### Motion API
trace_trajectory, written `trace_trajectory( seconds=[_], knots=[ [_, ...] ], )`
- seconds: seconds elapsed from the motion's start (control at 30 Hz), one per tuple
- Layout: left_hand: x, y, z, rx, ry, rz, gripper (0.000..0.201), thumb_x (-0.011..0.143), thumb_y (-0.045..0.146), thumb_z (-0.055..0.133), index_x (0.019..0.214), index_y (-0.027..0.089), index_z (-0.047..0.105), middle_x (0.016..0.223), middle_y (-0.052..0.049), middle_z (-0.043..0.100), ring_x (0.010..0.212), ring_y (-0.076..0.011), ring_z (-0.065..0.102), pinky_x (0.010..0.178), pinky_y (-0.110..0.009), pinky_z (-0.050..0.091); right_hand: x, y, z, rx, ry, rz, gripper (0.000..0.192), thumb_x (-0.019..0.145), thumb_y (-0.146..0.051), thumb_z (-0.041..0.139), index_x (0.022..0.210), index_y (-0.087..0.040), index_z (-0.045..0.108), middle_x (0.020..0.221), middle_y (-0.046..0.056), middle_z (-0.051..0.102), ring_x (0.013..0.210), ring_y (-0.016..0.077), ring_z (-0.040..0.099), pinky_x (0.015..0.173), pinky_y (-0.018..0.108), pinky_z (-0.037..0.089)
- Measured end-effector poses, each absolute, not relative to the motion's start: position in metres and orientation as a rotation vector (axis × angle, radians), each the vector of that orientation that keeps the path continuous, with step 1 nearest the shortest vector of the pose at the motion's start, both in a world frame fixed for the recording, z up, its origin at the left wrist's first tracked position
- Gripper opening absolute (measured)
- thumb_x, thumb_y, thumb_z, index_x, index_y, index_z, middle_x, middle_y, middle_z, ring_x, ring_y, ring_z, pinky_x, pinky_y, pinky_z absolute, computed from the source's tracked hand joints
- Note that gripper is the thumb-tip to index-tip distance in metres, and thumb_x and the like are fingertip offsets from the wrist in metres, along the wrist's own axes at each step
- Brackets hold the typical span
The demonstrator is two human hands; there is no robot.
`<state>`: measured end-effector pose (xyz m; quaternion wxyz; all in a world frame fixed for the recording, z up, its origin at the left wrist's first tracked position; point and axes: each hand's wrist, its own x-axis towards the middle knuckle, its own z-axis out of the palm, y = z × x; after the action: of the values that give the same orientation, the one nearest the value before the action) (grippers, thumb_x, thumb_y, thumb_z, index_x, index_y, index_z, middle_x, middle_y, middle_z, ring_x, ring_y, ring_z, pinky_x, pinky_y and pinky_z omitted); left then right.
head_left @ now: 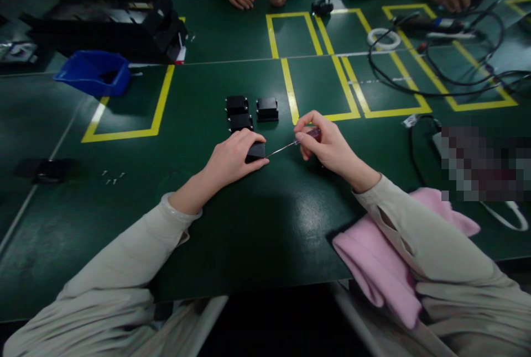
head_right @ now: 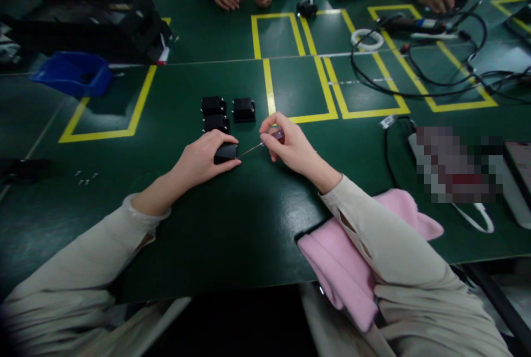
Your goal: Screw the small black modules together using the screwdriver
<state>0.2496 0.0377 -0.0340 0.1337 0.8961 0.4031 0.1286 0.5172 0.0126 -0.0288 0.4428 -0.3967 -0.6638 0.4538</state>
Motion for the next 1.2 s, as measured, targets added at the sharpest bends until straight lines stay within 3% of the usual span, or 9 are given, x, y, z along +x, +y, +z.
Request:
trace_trajectory(
  seconds=[0.1,0.3,0.5,0.7,0.87,0.97,1.2],
  knots=[
    [0.2499,0.0375,-0.0338,2.602,1.169,0.366,0.042,0.097,0.048,0.069,0.128,0.021,0.060,0.129,-0.013,0.069,0.120,-0.0331,0.066,0.093,-0.045,0.058,0.5169,0.0133,-0.0304,-0.977,-1.640,1.115,0.022,0.100,-0.033,0.072,0.102,-0.024,0.052,0.059,-0.010,0.057,0.048,0.0104,0.057,0.051,0.024,0.042],
    [0.2494,0.0368,-0.0334,2.593,1.169,0.378,0.041,0.098,0.048,0.068,0.129,0.022,0.059,0.130,-0.013,0.069,0.119,-0.0327,0.066,0.093,-0.045,0.057,0.5163,0.0132,-0.0328,-0.990,-1.595,1.170,0.035,0.101,-0.053,0.071,0.093,-0.024,0.053,0.049,-0.013,0.044,0.041,0.0099,0.050,0.045,0.024,0.039],
    [0.2494,0.0373,-0.0347,2.603,1.166,0.387,0.041,0.097,0.047,0.069,0.128,0.021,0.059,0.129,-0.013,0.069,0.119,-0.0327,0.067,0.092,-0.044,0.057,0.5168,0.0126,-0.0304,-0.965,-1.632,1.104,0.022,0.099,-0.033,0.072,0.102,-0.023,0.053,0.059,-0.010,0.057,0.047,0.0100,0.057,0.051,0.024,0.041],
    [0.2495,0.0373,-0.0343,2.602,1.167,0.377,0.042,0.097,0.048,0.069,0.128,0.021,0.059,0.129,-0.012,0.069,0.118,-0.0325,0.067,0.091,-0.044,0.057,0.5159,0.0121,-0.0306,-0.978,-1.616,1.127,0.029,0.104,-0.048,0.067,0.097,-0.023,0.053,0.055,-0.009,0.056,0.047,0.0100,0.054,0.051,0.024,0.042],
    [0.2494,0.0369,-0.0344,2.603,1.172,0.380,0.042,0.098,0.047,0.069,0.128,0.020,0.060,0.128,-0.013,0.069,0.117,-0.0329,0.067,0.090,-0.045,0.057,0.5170,0.0123,-0.0309,-0.976,-1.640,1.102,0.020,0.101,-0.033,0.070,0.102,-0.024,0.052,0.059,-0.010,0.057,0.048,0.0100,0.056,0.052,0.024,0.042],
    [0.2491,0.0370,-0.0347,2.606,1.166,0.381,0.042,0.098,0.047,0.069,0.128,0.020,0.060,0.129,-0.014,0.069,0.117,-0.0331,0.067,0.090,-0.045,0.057,0.5173,0.0127,-0.0308,-0.987,-1.645,1.097,0.026,0.096,-0.030,0.075,0.104,-0.024,0.052,0.064,-0.010,0.059,0.049,0.0099,0.058,0.052,0.025,0.043],
    [0.2495,0.0375,-0.0348,2.610,1.168,0.382,0.042,0.098,0.045,0.070,0.129,0.019,0.060,0.129,-0.014,0.069,0.118,-0.0334,0.067,0.092,-0.045,0.057,0.5154,0.0149,-0.0357,-0.927,-1.586,1.166,0.039,0.105,-0.058,0.065,0.091,-0.024,0.051,0.053,-0.011,0.049,0.043,0.0092,0.052,0.048,0.024,0.043]
  ],
)
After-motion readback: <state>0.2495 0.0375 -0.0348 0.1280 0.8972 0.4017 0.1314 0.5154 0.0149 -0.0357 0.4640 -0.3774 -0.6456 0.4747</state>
